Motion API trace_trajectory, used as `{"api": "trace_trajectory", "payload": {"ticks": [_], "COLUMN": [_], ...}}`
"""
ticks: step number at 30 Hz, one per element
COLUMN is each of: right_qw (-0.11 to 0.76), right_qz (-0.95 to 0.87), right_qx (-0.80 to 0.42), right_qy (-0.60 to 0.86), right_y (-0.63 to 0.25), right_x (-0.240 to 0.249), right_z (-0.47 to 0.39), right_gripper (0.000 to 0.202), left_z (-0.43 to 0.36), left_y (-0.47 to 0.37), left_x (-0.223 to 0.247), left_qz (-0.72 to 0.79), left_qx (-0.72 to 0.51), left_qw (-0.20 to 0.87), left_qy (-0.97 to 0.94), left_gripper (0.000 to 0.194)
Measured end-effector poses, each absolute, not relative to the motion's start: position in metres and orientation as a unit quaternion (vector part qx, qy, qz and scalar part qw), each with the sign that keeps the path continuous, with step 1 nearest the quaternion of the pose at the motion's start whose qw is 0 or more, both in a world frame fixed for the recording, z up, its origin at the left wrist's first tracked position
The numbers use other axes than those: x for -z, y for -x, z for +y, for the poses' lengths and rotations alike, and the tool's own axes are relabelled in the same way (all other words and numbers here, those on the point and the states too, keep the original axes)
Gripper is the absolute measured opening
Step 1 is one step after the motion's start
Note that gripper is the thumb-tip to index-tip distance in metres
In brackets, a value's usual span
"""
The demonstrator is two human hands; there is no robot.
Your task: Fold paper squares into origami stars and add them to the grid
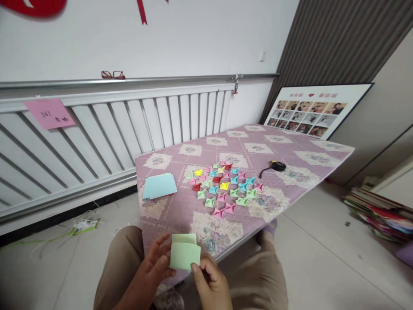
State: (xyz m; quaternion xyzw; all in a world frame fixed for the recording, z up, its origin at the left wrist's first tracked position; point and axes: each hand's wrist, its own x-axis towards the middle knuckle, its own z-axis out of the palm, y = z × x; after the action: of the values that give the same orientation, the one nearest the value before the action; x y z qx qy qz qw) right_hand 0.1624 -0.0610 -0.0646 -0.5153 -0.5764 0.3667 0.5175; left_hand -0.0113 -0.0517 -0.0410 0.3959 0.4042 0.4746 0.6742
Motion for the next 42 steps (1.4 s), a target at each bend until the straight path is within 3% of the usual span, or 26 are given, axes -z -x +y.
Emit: {"api": "trace_trajectory", "payload": {"ticks": [5, 16, 22, 34, 42], "right_qw": [0.524, 0.532, 0.546, 0.533, 0.578], "right_qz": [-0.583, -0.569, -0.476, -0.492, -0.409], "right_qx": [-0.351, -0.389, -0.463, -0.445, -0.460], "right_qy": [0.513, 0.493, 0.510, 0.525, 0.535], "right_y": [-0.162, -0.163, -0.159, -0.152, -0.145], "right_x": [0.061, 0.053, 0.056, 0.039, 0.047], "right_z": [-0.063, -0.061, -0.060, -0.068, -0.070], "right_gripper": [0.028, 0.029, 0.035, 0.035, 0.037], "left_z": [-0.050, -0.048, -0.052, -0.049, -0.052], "left_y": [0.006, 0.004, 0.003, 0.006, 0.007], "left_x": [0.053, 0.058, 0.061, 0.050, 0.053], "left_qz": [0.410, 0.470, 0.448, 0.463, 0.471], "left_qx": [-0.421, -0.424, -0.433, -0.432, -0.430], "left_qw": [0.683, 0.616, 0.609, 0.575, 0.551], "left_qy": [-0.434, -0.469, -0.491, -0.518, -0.538], "left_gripper": [0.049, 0.036, 0.033, 0.031, 0.028]}}
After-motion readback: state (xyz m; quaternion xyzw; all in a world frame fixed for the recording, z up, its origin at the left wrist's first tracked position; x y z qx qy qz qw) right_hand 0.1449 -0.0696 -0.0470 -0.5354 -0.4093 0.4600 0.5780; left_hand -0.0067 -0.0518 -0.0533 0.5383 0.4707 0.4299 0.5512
